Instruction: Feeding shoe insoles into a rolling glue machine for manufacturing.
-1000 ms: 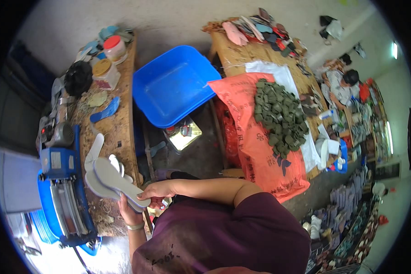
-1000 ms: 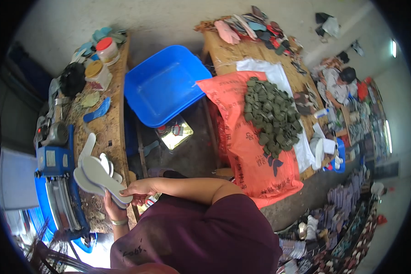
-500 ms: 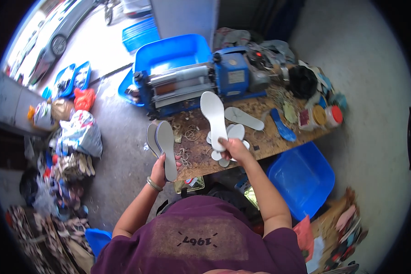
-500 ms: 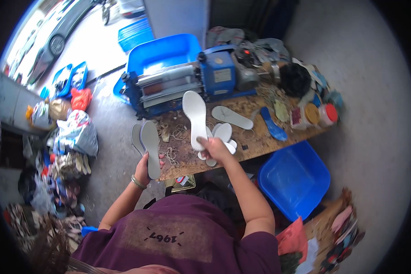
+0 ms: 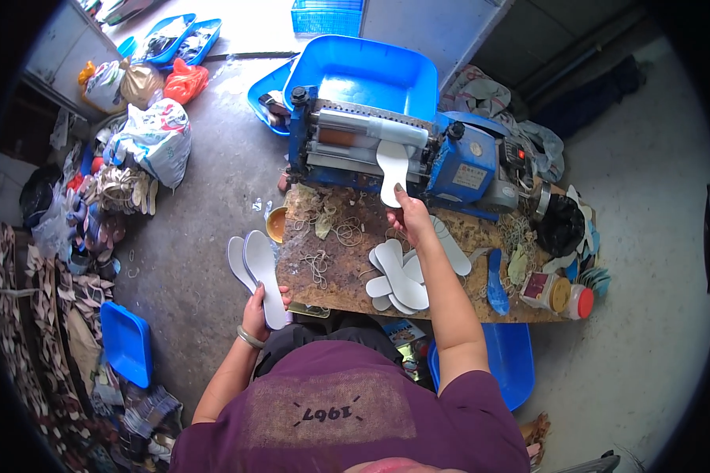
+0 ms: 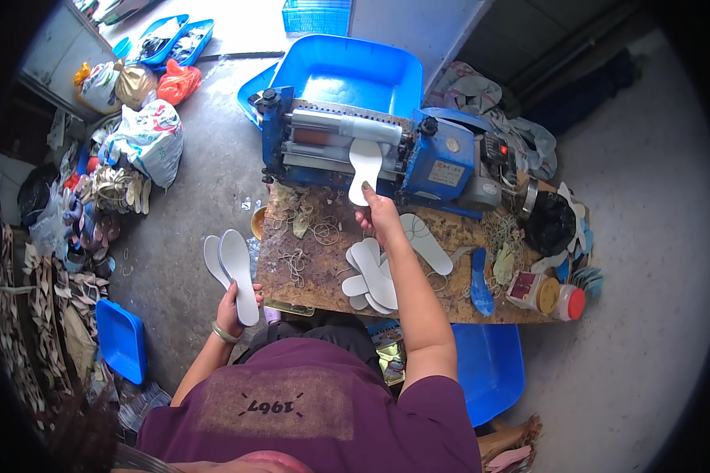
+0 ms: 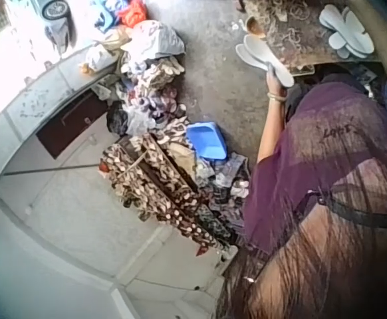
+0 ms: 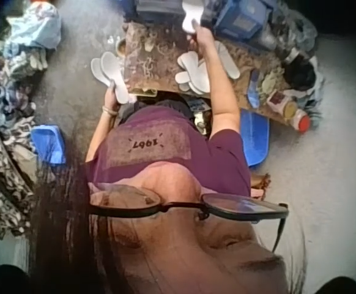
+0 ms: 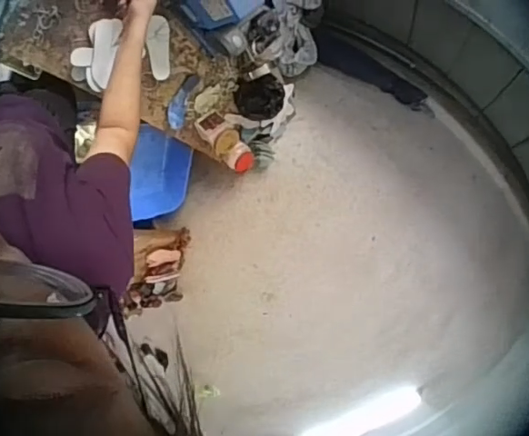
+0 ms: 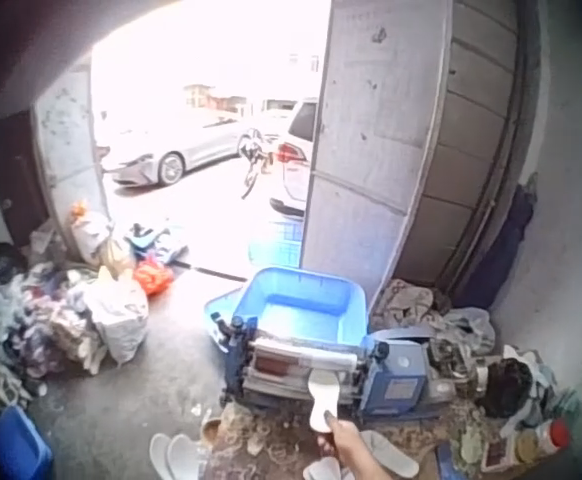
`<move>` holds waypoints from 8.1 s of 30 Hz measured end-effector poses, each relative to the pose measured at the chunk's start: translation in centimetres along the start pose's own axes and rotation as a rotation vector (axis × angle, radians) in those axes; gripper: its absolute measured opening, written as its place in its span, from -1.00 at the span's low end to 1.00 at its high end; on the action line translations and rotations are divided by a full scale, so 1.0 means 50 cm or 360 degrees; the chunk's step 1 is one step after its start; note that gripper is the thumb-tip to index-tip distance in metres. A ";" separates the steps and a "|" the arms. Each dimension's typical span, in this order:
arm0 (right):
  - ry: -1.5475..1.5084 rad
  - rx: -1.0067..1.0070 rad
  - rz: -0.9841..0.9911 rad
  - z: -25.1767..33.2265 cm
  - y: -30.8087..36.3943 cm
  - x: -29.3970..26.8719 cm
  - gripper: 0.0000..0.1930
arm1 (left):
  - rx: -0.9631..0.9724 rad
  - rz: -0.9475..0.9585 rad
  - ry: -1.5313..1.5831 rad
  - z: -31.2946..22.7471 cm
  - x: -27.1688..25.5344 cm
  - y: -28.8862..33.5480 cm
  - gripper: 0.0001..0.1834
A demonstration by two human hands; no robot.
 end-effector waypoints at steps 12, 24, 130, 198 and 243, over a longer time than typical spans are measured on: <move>0.2027 -0.0792 -0.0731 0.350 -0.286 -0.047 -0.33 | 0.0116 -0.0240 0.0268 0.008 0.005 0.047 -0.34; 0.1776 -0.0442 -0.0727 0.409 -0.517 -0.143 -0.41 | 0.0274 -0.0610 0.0561 0.080 -0.039 0.143 -0.49; 0.1972 -0.0645 -0.0839 0.507 -0.497 -0.130 -0.46 | 0.0188 -0.0558 0.0628 0.061 -0.009 0.086 -0.53; 0.2117 -0.0305 -0.0246 0.383 -0.613 -0.165 -0.69 | 0.0085 -0.0646 0.0445 0.103 -0.068 0.095 -0.63; 0.1334 -0.0450 -0.1018 -0.238 0.228 -0.240 -0.30 | -0.0151 -0.0069 -0.0176 0.051 -0.214 0.188 -0.55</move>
Point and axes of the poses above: each hand's wrist, its own y-axis away from the middle knuckle, its own x-axis out of the palm, z = x × y, the point moved 2 cm from there along -y, towards the middle knuckle, and after that the axes turned 8 degrees about z, right-handed, at the moved point
